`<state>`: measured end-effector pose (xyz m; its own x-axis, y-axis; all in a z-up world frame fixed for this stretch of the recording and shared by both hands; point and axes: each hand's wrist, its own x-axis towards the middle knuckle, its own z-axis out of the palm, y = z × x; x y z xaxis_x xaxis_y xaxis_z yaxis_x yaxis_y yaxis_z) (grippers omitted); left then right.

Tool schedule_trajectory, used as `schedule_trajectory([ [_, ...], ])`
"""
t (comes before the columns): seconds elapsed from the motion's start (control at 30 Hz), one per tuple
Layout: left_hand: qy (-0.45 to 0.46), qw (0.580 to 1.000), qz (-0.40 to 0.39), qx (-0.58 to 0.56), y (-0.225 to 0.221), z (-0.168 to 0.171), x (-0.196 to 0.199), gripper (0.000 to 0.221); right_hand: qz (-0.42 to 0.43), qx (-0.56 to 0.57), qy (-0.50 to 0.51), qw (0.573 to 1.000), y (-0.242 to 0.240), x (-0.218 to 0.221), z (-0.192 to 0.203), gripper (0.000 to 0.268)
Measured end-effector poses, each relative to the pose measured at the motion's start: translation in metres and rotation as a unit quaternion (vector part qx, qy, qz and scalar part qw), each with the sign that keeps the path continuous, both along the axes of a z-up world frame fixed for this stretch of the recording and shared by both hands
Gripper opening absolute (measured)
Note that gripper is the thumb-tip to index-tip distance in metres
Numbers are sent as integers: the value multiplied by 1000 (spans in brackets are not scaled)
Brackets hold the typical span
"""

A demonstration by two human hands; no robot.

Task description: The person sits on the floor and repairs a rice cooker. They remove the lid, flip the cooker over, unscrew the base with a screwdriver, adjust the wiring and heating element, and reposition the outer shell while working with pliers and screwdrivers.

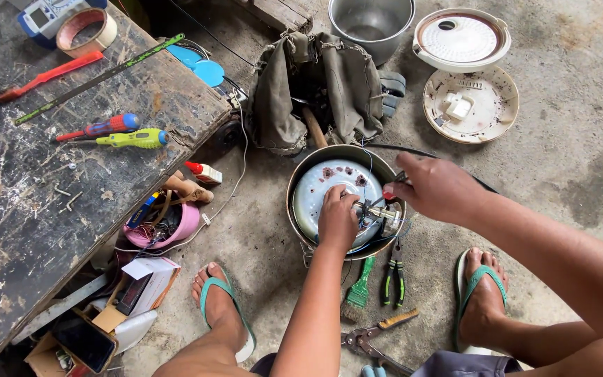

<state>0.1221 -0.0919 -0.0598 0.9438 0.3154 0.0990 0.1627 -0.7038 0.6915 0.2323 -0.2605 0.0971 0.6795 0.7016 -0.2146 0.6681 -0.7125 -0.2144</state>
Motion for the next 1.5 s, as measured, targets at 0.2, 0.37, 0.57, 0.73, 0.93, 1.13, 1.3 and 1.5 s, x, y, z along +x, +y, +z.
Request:
schedule_trajectory([
  [0.2,4,1000,13,-5,1,-4,1,32,139,125,59,981,3,-9,27,26],
  [0.37,7,1000,22,-7,-1,-2,4,32,198,170,-11,965,3,-12,15,39],
  [0.57,-10,999,23,-27,-2,-14,3,31,-11,-71,53,996,14,-11,29,34],
  [0.73,-52,997,43,-44,-6,-48,1,33,279,140,34,950,-3,12,-22,57],
  [0.93,-44,997,36,-44,-15,-48,2,39,36,-71,-13,997,2,5,-10,42],
  [1.13,-58,996,50,-50,-18,-54,3,49,186,89,-65,976,-28,44,-73,33],
  [1.3,-46,997,46,-43,-25,-66,11,52,91,124,-75,985,-18,37,-77,39],
  [1.5,6,997,32,-71,-21,-54,5,59,181,164,-57,968,-48,100,-140,24],
])
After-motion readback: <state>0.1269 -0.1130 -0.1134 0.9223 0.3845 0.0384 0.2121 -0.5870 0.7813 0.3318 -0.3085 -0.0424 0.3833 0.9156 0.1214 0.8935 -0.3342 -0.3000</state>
